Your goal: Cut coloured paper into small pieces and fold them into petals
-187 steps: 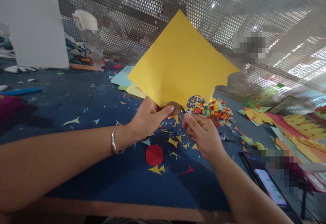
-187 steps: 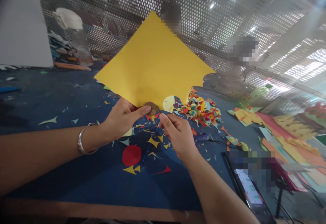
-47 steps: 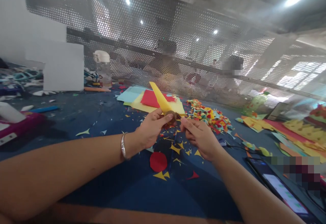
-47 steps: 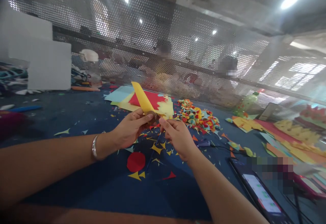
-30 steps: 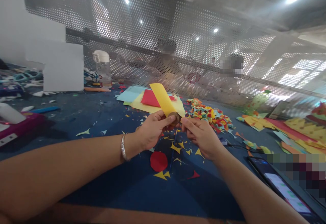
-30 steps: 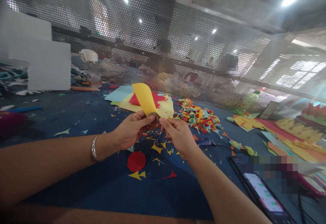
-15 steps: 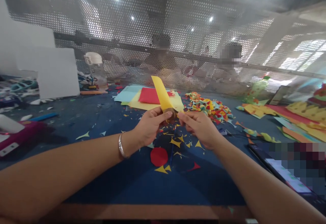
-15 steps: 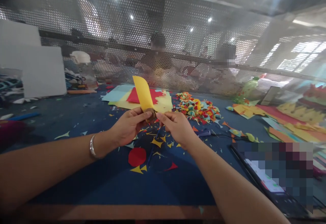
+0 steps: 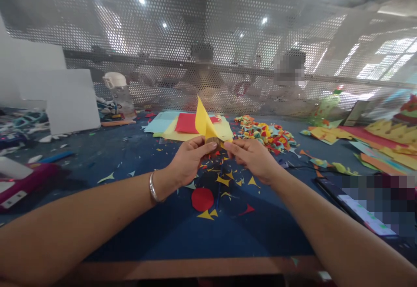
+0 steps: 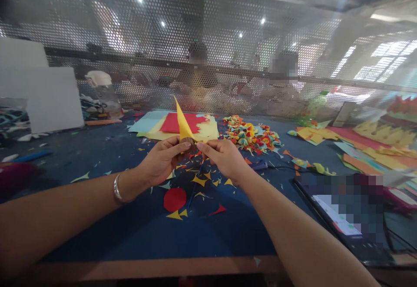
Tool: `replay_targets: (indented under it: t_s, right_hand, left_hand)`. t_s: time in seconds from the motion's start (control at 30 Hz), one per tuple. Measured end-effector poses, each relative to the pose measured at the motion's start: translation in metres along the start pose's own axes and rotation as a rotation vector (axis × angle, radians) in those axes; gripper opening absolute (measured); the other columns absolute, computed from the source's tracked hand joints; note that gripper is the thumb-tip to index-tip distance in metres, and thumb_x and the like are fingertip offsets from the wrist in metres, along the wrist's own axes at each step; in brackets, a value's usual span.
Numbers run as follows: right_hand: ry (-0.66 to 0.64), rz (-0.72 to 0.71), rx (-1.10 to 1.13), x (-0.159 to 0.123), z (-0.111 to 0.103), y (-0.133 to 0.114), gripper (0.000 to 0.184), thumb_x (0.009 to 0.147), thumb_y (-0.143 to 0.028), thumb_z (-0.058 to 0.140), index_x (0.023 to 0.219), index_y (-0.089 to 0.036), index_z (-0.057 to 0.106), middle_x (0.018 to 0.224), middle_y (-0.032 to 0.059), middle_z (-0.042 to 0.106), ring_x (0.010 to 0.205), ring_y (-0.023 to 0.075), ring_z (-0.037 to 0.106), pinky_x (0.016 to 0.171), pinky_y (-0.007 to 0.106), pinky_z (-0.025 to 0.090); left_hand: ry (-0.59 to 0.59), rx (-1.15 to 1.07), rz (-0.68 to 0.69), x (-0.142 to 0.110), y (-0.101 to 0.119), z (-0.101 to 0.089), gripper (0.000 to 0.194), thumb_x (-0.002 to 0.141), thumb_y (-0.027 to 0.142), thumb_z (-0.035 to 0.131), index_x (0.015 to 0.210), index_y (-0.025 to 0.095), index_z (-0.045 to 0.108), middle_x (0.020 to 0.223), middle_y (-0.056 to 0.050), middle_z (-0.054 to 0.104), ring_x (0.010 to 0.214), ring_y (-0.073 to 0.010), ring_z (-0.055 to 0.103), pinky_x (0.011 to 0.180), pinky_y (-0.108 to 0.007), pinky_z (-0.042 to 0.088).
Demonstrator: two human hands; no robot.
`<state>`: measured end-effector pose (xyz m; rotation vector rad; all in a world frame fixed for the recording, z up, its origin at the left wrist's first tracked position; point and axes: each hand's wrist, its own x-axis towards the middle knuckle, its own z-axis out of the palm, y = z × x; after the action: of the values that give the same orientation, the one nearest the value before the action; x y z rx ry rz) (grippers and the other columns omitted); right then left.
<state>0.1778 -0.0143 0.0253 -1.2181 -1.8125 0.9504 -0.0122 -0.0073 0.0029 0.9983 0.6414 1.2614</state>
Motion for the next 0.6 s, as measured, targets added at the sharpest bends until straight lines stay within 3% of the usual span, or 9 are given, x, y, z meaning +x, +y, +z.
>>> replay_targets:
  t_s: [0.17, 0.6]
  right_hand:
    - [-0.003, -0.025, -0.017, -0.001, -0.003, -0.003, 0.054, 0.086, -0.069, 0.06, 0.064, -0.02, 0.058, 0.046, -0.0081, 0.031, 0.045, 0.0076, 0.023, 0.046, 0.027, 0.017]
    - [-0.04, -0.099, -0.112, 0.001, -0.013, -0.004, 0.058, 0.086, -0.072, 0.059, 0.06, -0.02, 0.054, 0.048, -0.0068, 0.036, 0.045, 0.0076, 0.028, 0.047, 0.027, 0.019]
  left_hand:
    - [-0.01, 0.075, 0.035, 0.0, 0.0, -0.001, 0.015, 0.072, 0.023, 0.086, 0.076, 0.015, 0.074, 0.073, -0.001, 0.07, 0.067, -0.0092, 0.06, 0.068, -0.024, 0.048]
    - [-0.059, 0.155, 0.034, 0.002, 0.0, -0.003, 0.018, 0.07, 0.026, 0.086, 0.077, 0.014, 0.075, 0.075, -0.002, 0.069, 0.069, -0.0102, 0.056, 0.069, -0.025, 0.044]
